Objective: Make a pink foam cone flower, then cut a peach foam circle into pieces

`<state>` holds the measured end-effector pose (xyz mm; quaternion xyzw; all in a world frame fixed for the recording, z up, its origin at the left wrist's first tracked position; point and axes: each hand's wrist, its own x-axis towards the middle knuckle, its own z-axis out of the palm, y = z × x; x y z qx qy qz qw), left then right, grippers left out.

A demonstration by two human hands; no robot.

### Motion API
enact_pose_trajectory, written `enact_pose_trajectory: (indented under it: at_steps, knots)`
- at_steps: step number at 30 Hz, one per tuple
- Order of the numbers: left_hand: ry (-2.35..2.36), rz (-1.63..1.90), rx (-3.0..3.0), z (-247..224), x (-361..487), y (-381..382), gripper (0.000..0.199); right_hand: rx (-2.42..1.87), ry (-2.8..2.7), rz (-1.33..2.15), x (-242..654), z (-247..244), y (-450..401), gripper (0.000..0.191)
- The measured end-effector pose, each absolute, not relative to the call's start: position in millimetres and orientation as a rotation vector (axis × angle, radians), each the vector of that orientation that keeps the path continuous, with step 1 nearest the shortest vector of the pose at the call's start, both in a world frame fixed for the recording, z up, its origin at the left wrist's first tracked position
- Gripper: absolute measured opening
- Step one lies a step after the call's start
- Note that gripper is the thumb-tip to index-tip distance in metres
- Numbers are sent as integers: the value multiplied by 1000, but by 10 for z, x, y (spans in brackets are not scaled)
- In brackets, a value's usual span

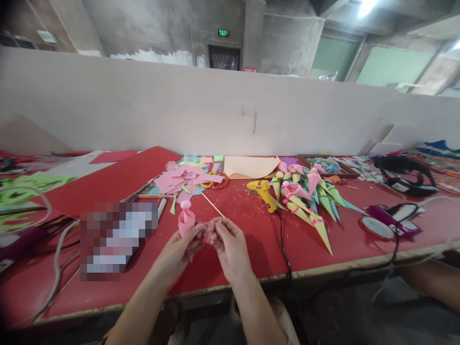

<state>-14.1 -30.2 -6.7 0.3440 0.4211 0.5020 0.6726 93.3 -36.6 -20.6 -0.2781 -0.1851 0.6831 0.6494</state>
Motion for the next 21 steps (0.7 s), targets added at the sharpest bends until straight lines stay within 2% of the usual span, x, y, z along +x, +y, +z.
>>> enact_pose_trajectory:
  at_steps: [12, 21]
  knots:
    - [955, 1199, 650, -100, -207, -261, 32, -604, -566, 1664, 877, -211, -404, 21]
    - [965, 1211, 652, -4, -188, -293, 29, -633, -536, 1593, 883, -248, -378, 18]
